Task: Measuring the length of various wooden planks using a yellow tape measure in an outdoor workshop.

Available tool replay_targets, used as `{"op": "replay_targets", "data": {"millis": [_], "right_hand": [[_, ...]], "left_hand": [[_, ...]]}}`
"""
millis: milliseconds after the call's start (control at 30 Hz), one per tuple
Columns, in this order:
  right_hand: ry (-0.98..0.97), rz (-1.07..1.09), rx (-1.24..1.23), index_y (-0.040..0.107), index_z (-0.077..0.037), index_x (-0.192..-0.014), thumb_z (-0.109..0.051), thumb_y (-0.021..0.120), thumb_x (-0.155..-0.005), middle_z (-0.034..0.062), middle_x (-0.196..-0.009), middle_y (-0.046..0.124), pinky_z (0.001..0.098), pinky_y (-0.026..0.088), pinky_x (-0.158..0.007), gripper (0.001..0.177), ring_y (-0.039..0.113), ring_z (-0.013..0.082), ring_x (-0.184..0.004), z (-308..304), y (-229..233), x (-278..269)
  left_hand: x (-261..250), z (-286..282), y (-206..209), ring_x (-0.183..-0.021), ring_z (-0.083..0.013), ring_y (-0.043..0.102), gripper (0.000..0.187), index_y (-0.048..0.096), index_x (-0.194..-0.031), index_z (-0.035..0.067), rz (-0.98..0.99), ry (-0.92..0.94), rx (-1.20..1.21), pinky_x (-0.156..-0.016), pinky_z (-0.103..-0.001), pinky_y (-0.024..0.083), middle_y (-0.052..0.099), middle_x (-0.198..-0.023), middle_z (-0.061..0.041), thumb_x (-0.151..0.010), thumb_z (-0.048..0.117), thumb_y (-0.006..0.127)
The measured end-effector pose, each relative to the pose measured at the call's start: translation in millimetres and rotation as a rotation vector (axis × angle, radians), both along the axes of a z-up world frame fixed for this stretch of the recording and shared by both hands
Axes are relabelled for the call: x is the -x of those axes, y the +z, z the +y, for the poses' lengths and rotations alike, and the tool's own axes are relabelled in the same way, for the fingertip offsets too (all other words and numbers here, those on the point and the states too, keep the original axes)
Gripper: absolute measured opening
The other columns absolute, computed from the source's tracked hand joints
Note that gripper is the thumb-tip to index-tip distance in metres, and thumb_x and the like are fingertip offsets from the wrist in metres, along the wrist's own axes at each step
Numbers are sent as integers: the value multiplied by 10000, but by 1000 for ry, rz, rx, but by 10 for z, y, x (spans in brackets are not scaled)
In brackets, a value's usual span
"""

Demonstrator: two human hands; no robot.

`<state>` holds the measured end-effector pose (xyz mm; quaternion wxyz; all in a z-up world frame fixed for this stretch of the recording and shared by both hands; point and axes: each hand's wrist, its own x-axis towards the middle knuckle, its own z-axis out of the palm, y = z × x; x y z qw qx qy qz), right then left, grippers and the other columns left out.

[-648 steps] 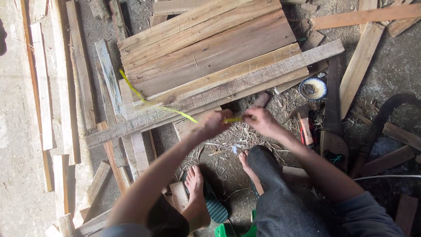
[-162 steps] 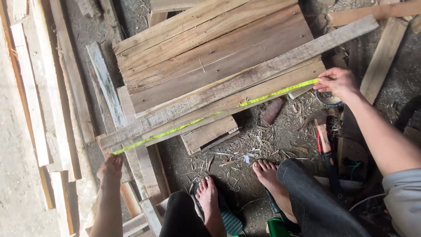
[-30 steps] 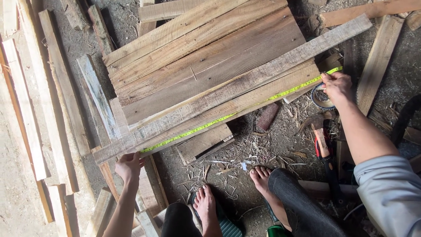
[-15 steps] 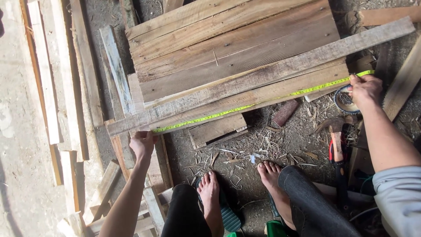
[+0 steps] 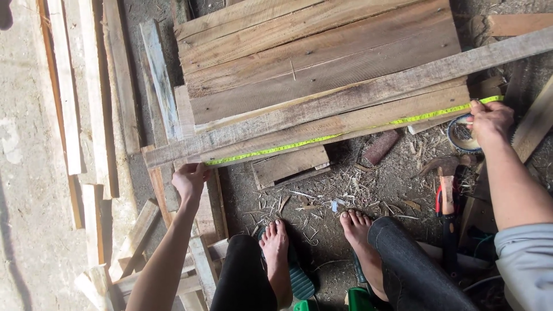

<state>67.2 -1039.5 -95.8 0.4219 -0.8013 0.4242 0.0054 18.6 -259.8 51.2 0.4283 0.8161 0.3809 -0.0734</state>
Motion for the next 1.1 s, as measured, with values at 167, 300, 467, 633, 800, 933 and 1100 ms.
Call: {"op": "replay_targets", "data": {"millis": [167,300,467,633,800,933,1100], "right_hand": [[29,-103,-132,672,-31,-1104,-151,665,-1084,16,-906,682,168,562,-572,121,653,52,-691,166,278,76],[-74,-3,-149,662,-38,-1122,-153,651,-1058,21,-915,702,146,598,-606,131,678,44,-686,258,405,-28],[-153,0,-211,670,-59,-1101,-145,663,-1040,13,-913,706,108,610,-563,106,682,28,-635,215,326,-64],[-105,18,-186,665,-53,-1077,-158,673,-1047,16,-915,704,124,604,-549,109,694,37,-651,121,232,-51],[-98,38,-161,660,-39,-1089,-158,670,-1049,27,-912,705,119,606,-539,126,701,44,-643,107,203,-70],[-80,40,-137,654,-41,-1103,-156,666,-1052,25,-918,699,150,597,-539,126,694,52,-643,109,181,-64],[-39,50,-121,641,-50,-1053,-172,648,-1081,19,-895,680,172,572,-530,125,674,48,-641,147,218,-53]], "left_hand": [[-6,-53,42,-668,-202,729,144,688,-1034,-87,31,0,-17,-624,-262,611,728,-885,-152,-959,35,700],[2,5,-83,-626,-204,728,128,701,-1024,-81,5,-56,-80,-574,-258,598,741,-846,-150,-962,31,706],[9,37,-117,-636,-203,729,145,701,-1037,-76,25,-80,-123,-592,-269,609,746,-833,-155,-965,48,717],[9,38,-138,-640,-196,727,155,707,-1050,-71,14,-53,-113,-579,-257,599,748,-859,-155,-948,45,728],[10,35,-135,-646,-193,726,153,717,-1051,-61,18,-66,-129,-579,-257,595,750,-875,-156,-946,51,732],[23,55,-166,-619,-184,716,114,720,-1022,-45,-26,-127,-158,-549,-255,591,751,-865,-145,-950,43,728],[5,71,-151,-573,-173,692,103,731,-989,-35,-31,-164,-179,-516,-255,567,742,-806,-132,-941,55,742]]}}
